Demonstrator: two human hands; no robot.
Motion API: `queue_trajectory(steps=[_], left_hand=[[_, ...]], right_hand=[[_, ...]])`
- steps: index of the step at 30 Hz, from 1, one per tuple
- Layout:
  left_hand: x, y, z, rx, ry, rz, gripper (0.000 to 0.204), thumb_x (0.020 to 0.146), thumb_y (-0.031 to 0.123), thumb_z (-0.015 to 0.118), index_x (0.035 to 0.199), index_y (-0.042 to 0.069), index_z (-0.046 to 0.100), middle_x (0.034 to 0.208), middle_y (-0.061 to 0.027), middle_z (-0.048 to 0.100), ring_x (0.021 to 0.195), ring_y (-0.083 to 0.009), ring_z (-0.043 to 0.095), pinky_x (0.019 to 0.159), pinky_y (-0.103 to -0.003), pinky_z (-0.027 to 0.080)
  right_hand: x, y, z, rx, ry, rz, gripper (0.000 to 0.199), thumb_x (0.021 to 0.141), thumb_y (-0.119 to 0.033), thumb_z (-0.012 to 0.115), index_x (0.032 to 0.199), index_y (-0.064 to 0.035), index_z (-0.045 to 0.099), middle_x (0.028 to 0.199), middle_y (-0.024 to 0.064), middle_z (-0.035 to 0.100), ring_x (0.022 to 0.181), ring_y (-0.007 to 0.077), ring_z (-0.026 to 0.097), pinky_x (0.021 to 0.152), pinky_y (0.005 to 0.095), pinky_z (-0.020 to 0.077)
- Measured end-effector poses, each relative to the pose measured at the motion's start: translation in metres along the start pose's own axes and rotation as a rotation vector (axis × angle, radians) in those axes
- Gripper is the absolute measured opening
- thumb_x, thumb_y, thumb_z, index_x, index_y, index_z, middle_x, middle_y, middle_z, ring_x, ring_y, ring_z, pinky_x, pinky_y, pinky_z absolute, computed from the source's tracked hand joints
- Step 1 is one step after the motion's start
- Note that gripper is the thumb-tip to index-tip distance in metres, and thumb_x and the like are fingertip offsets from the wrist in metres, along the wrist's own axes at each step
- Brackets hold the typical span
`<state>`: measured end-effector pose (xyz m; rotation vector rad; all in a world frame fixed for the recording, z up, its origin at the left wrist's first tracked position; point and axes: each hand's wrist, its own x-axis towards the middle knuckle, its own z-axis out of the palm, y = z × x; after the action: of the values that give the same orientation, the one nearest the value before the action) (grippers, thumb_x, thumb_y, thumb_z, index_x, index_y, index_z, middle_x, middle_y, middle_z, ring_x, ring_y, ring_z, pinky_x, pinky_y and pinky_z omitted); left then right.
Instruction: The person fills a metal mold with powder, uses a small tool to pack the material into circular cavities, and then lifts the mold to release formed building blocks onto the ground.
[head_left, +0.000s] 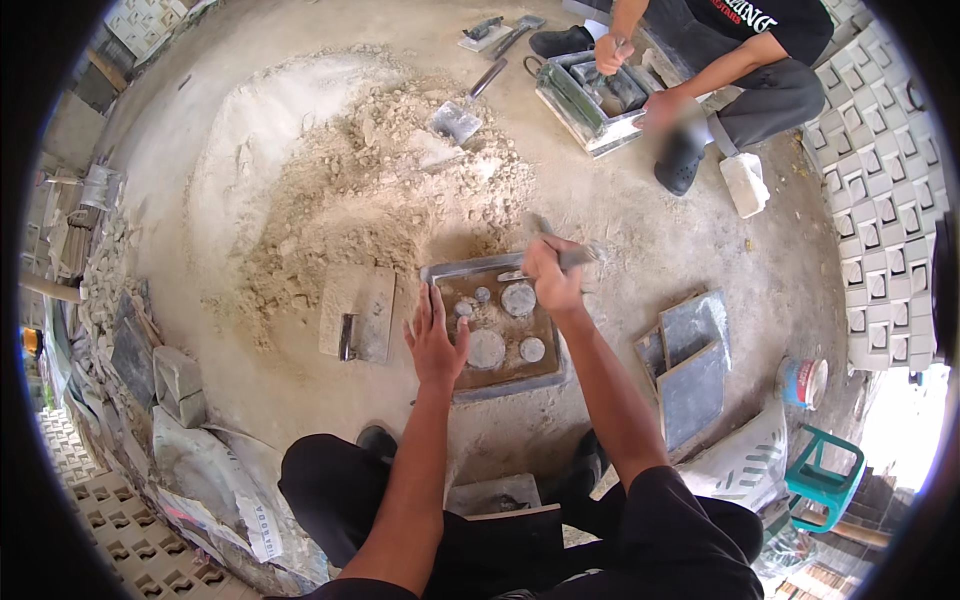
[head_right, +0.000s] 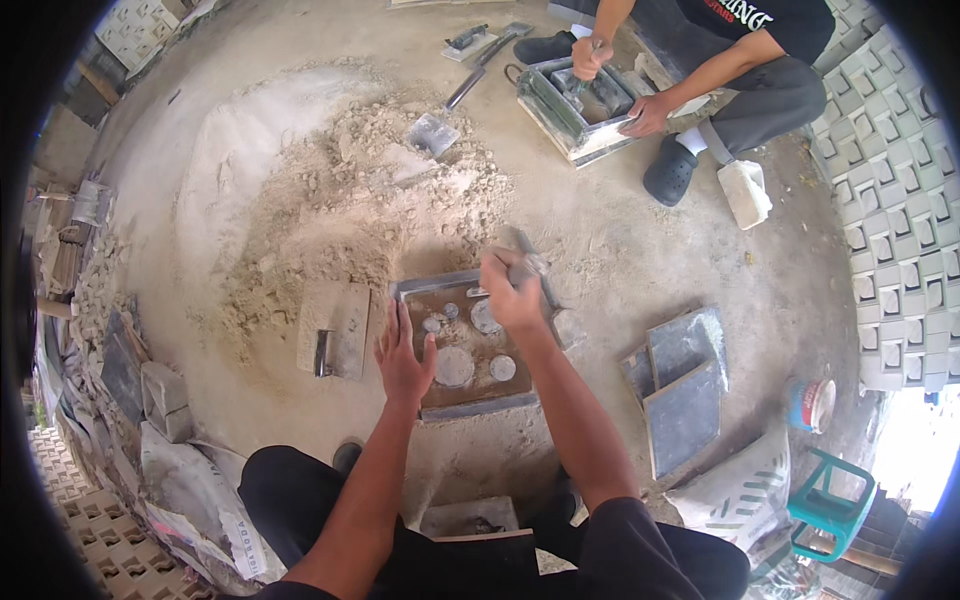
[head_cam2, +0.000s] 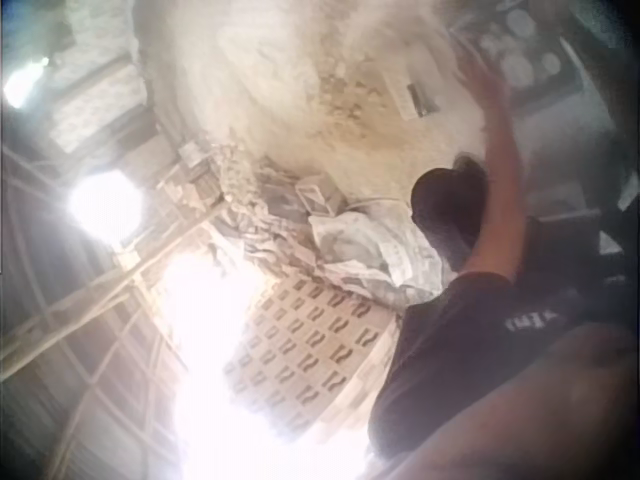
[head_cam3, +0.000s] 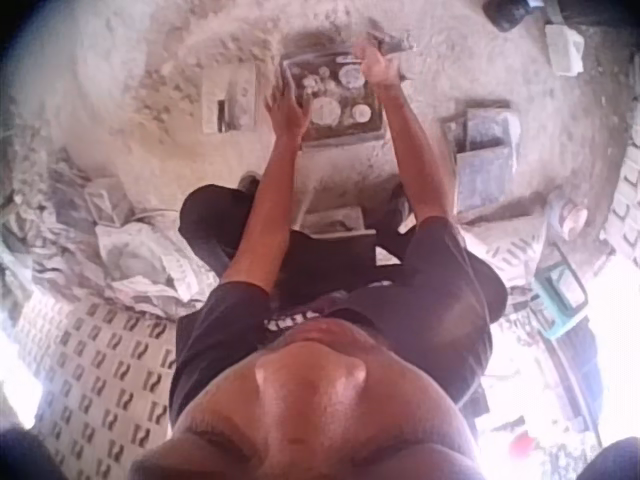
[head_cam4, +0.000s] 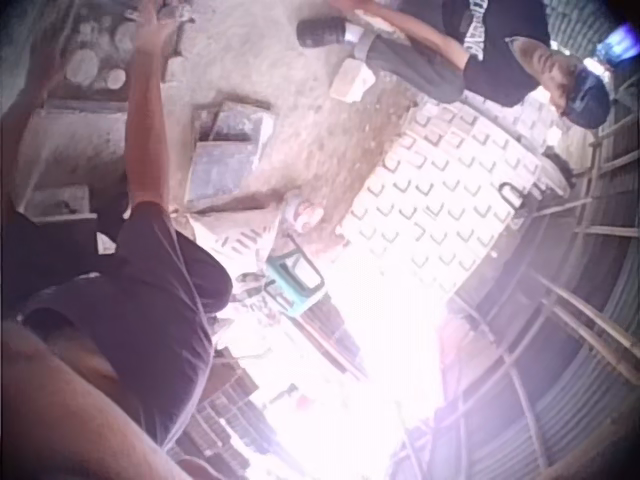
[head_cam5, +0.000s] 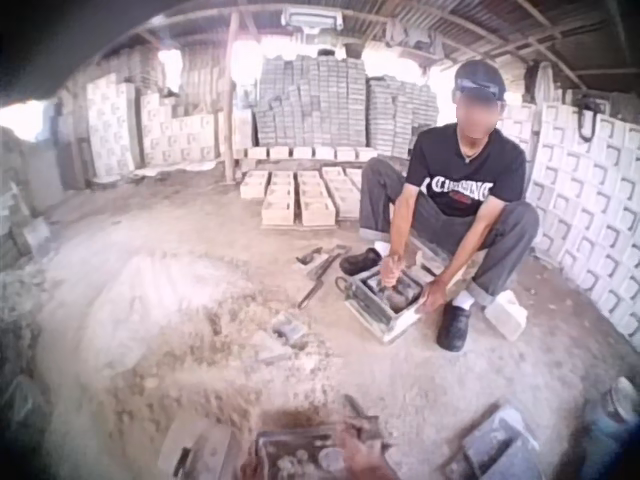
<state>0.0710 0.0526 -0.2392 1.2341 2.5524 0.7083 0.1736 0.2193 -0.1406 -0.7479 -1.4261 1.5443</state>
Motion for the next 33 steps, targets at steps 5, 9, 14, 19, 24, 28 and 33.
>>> queue_trajectory(steps=[5, 9, 14, 19, 24, 28, 33], left_hand=[[-0.003, -0.004, -0.002, 0.031, 0.036, 0.033, 0.071, 0.088, 0.036, 0.055, 0.148, 0.012, 0.026, 0.154, -0.0074, 0.023, 0.134, -0.0308, 0.035, 0.108, -0.054, 0.023], [-0.003, -0.005, -0.002, -0.010, 0.023, 0.023, 0.071, 0.087, 0.036, 0.055, 0.148, 0.013, 0.026, 0.154, -0.0079, 0.023, 0.134, -0.0305, 0.035, 0.108, -0.054, 0.023], [-0.002, 0.001, -0.001, 0.003, 0.025, 0.025, 0.072, 0.087, 0.036, 0.055, 0.148, 0.013, 0.025, 0.154, -0.0076, 0.023, 0.132, -0.0305, 0.037, 0.108, -0.055, 0.024], [-0.001, -0.003, -0.002, -0.003, 0.028, 0.025, 0.072, 0.087, 0.036, 0.055, 0.149, 0.014, 0.024, 0.154, -0.0066, 0.023, 0.133, -0.0303, 0.036, 0.108, -0.054, 0.023], [-0.003, -0.006, -0.003, -0.010, 0.029, 0.012, 0.071, 0.088, 0.036, 0.054, 0.149, 0.015, 0.024, 0.154, -0.0065, 0.023, 0.133, -0.0302, 0.036, 0.109, -0.053, 0.023], [-0.005, 0.000, 0.002, -0.019, 0.016, 0.027, 0.071, 0.088, 0.036, 0.054, 0.149, 0.015, 0.024, 0.155, -0.0070, 0.022, 0.134, -0.0300, 0.036, 0.109, -0.052, 0.022], [-0.002, -0.003, 0.000, 0.003, 0.006, 0.024, 0.071, 0.088, 0.036, 0.054, 0.149, 0.014, 0.023, 0.155, -0.0076, 0.022, 0.133, -0.0307, 0.036, 0.110, -0.052, 0.021]], right_hand=[[0.009, -0.033, 0.017, 0.118, -0.003, 0.064, 0.033, 0.091, -0.009, 0.048, 0.060, -0.0066, 0.041, 0.055, -0.0038, 0.037, 0.050, 0.0058, 0.033, 0.046, 0.0255, 0.0274], [0.000, -0.074, 0.028, 0.165, -0.030, -0.029, 0.034, 0.090, -0.009, 0.045, 0.057, -0.0086, 0.034, 0.051, -0.0017, 0.033, 0.047, 0.0074, 0.028, 0.045, 0.0277, 0.0253], [-0.009, -0.010, 0.014, -0.176, -0.072, -0.114, 0.025, 0.086, -0.003, 0.049, 0.062, -0.0058, 0.044, 0.054, -0.0035, 0.037, 0.049, 0.0063, 0.034, 0.045, 0.0271, 0.0266], [-0.004, 0.008, 0.011, -0.108, -0.099, -0.031, 0.027, 0.085, -0.002, 0.050, 0.060, -0.0058, 0.042, 0.053, -0.0053, 0.035, 0.050, 0.0047, 0.034, 0.044, 0.0268, 0.0250], [0.006, -0.038, 0.012, 0.184, -0.101, -0.074, 0.031, 0.087, -0.003, 0.047, 0.057, -0.0058, 0.038, 0.052, -0.0043, 0.034, 0.050, 0.0051, 0.032, 0.045, 0.0268, 0.0250], [-0.004, -0.009, -0.012, 0.048, -0.079, -0.091, 0.034, 0.089, -0.006, 0.045, 0.057, -0.0069, 0.035, 0.052, -0.0041, 0.033, 0.049, 0.0058, 0.029, 0.045, 0.0271, 0.0240], [0.002, 0.001, -0.013, 0.091, -0.066, -0.010, 0.034, 0.089, -0.006, 0.045, 0.057, -0.0072, 0.033, 0.053, -0.0043, 0.032, 0.050, 0.0060, 0.029, 0.045, 0.0274, 0.0228]])
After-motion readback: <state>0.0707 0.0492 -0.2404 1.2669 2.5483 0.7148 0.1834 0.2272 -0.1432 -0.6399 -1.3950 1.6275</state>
